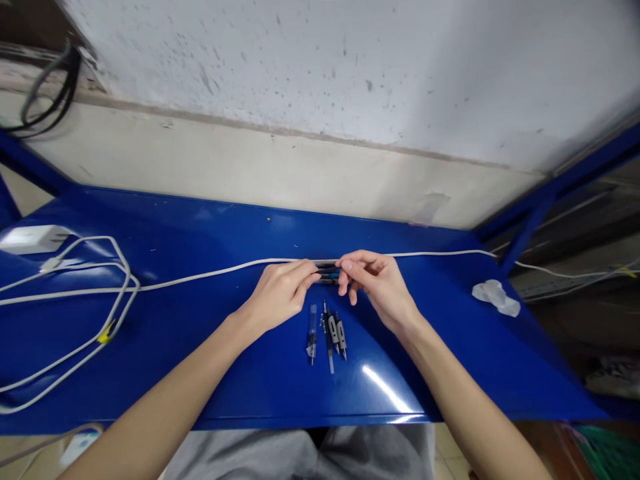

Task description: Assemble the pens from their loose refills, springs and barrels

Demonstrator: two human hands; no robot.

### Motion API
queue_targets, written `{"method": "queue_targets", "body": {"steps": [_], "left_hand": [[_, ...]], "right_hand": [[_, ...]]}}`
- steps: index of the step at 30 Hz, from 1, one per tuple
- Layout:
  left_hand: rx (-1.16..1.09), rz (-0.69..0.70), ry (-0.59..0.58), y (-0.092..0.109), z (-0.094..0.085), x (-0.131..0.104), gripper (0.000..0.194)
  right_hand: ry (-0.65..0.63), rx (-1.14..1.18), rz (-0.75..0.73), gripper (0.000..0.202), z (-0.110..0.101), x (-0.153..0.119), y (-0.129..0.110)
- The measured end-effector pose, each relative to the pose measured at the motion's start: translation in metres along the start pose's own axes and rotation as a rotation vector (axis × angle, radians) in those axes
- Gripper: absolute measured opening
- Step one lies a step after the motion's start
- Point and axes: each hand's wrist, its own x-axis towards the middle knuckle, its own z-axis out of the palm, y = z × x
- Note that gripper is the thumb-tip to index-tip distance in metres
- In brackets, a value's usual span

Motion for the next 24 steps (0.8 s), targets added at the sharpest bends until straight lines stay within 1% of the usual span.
{"method": "queue_targets", "body": {"steps": [2, 5, 6, 7, 10, 11, 12, 13, 16, 18, 20, 24], "left_hand": [[-0.009, -0.001, 0.015, 0.000, 0.001, -0.001, 0.018], [-0.022, -0.008, 0.014, 0.001, 0.000, -0.001, 0.016], [-0.023, -0.009, 0.011, 0.003, 0.000, -0.001, 0.015], [-0.018, -0.010, 0.007, 0.004, 0.000, -0.001, 0.014], [0.036, -0.040, 0.004, 0.010, 0.000, -0.001, 0.014], [0.060, -0.059, 0.002, 0.012, -0.001, 0.000, 0.013], [0.081, -0.082, -0.001, 0.014, -0.001, 0.000, 0.013], [0.098, -0.111, -0.007, 0.015, -0.001, 0.001, 0.013], [0.114, -0.218, -0.062, 0.017, -0.003, 0.003, 0.011], [0.108, -0.281, -0.117, 0.018, -0.004, 0.005, 0.012], [0.101, -0.320, -0.167, 0.018, -0.005, 0.006, 0.015], [0.091, -0.372, -0.223, 0.019, -0.007, 0.007, 0.016]], "right_hand": [[0.011, 0.070, 0.010, 0.024, 0.002, 0.000, 0.003], [-0.007, 0.057, -0.014, 0.026, 0.002, -0.001, 0.004], [0.029, 0.038, -0.055, 0.025, 0.002, -0.001, 0.003], [0.095, 0.025, -0.110, 0.024, 0.002, -0.001, 0.002], [0.354, 0.028, -0.275, 0.022, -0.001, -0.001, -0.003], [0.395, 0.019, -0.294, 0.024, -0.001, -0.001, -0.003], [0.390, -0.012, -0.287, 0.027, -0.002, -0.001, -0.003], [0.345, -0.065, -0.259, 0.031, -0.002, -0.001, -0.003], [0.077, -0.302, -0.138, 0.037, 0.003, -0.003, 0.002], [-0.055, -0.422, -0.096, 0.039, 0.009, -0.005, 0.005], [-0.099, -0.476, -0.087, 0.039, 0.012, -0.007, 0.007], [-0.117, -0.501, -0.100, 0.036, 0.012, -0.007, 0.009]]}}
